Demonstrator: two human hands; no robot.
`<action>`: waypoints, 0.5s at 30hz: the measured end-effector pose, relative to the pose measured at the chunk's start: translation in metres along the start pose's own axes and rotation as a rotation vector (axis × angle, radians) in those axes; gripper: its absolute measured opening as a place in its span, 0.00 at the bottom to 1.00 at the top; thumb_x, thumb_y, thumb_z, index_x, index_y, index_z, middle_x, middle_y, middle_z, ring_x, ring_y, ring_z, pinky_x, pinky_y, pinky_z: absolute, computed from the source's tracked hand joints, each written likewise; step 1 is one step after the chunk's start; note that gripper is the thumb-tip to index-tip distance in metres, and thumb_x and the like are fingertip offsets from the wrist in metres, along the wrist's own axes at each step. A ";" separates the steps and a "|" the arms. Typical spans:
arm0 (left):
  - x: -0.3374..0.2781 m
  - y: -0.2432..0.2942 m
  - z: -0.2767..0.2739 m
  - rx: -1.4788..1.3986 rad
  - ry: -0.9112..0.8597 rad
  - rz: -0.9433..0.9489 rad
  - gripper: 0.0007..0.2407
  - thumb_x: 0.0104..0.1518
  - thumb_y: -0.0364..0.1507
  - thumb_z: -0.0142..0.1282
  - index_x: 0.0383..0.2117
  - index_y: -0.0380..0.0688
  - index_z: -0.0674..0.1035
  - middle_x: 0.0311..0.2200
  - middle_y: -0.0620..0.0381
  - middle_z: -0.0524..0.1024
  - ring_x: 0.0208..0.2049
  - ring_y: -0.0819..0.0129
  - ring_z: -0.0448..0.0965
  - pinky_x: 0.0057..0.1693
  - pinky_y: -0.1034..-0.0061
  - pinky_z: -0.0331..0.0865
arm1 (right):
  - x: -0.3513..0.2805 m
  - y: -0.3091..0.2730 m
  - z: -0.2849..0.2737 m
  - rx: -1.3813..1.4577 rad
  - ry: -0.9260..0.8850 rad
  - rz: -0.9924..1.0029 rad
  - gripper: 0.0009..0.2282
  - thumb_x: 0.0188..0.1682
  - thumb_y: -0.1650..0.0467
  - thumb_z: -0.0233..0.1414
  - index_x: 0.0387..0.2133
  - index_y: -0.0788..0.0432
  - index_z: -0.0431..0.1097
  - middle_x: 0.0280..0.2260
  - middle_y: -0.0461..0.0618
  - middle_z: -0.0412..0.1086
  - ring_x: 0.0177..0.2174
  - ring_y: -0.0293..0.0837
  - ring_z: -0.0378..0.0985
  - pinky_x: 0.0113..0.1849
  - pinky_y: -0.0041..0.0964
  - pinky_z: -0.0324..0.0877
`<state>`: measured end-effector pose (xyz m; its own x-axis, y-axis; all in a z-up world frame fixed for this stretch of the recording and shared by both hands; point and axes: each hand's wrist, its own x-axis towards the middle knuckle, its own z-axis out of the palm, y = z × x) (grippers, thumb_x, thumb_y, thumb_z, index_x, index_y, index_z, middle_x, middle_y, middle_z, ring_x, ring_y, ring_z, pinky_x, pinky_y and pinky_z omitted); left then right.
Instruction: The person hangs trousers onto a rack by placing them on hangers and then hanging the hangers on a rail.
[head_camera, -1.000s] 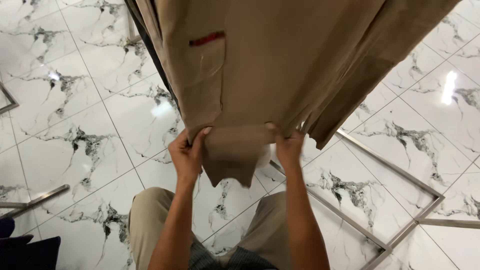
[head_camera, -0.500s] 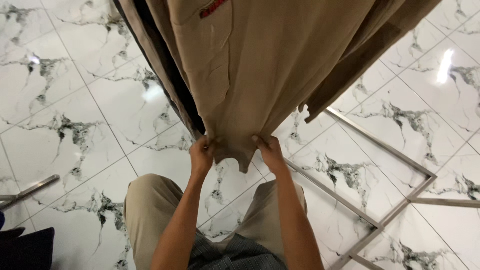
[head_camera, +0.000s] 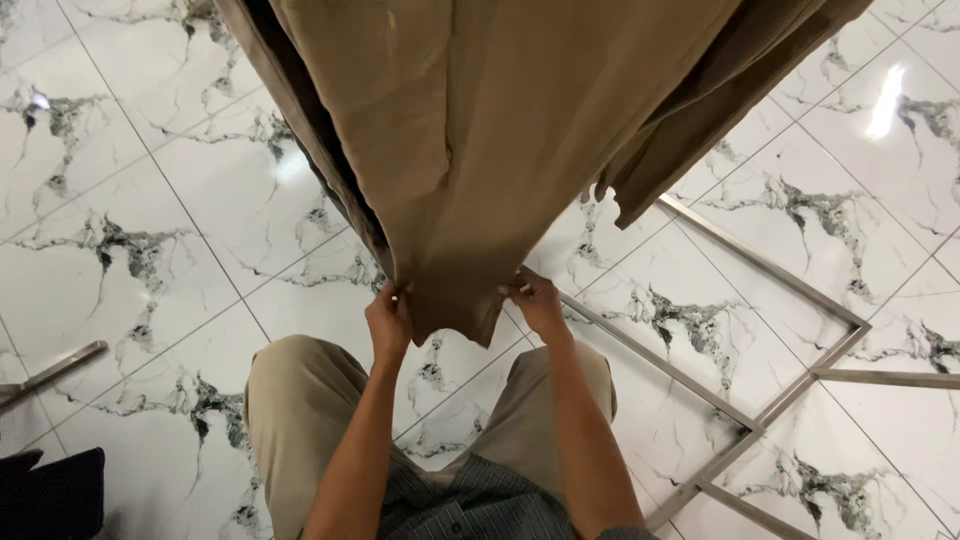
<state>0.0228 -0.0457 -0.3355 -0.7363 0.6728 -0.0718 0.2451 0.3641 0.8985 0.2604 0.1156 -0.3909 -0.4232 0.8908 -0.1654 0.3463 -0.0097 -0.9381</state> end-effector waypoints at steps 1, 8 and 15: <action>0.003 -0.011 0.002 0.001 0.000 -0.003 0.07 0.62 0.21 0.53 0.41 0.39 0.82 0.39 0.41 0.84 0.38 0.45 0.85 0.43 0.55 0.79 | -0.010 -0.007 0.002 0.000 -0.003 0.003 0.06 0.49 0.66 0.65 0.33 0.55 0.79 0.30 0.50 0.78 0.30 0.43 0.76 0.35 0.43 0.71; -0.016 -0.096 0.018 0.006 -0.195 -0.150 0.12 0.60 0.19 0.52 0.49 0.39 0.82 0.38 0.45 0.84 0.34 0.52 0.87 0.42 0.60 0.80 | -0.049 -0.050 0.030 0.236 -0.277 0.184 0.27 0.46 0.69 0.62 0.56 0.69 0.61 0.49 0.68 0.65 0.49 0.62 0.69 0.50 0.61 0.65; 0.008 -0.132 -0.007 0.527 -0.252 -0.266 0.11 0.59 0.42 0.61 0.37 0.51 0.81 0.27 0.53 0.84 0.29 0.54 0.87 0.36 0.59 0.80 | -0.027 0.012 0.021 -0.126 0.182 0.398 0.07 0.51 0.72 0.56 0.41 0.56 0.77 0.31 0.52 0.80 0.28 0.42 0.85 0.32 0.37 0.78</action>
<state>-0.0198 -0.0933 -0.4515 -0.6599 0.6229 -0.4201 0.3984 0.7642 0.5072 0.2580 0.0814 -0.4040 -0.0861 0.8942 -0.4393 0.5562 -0.3226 -0.7658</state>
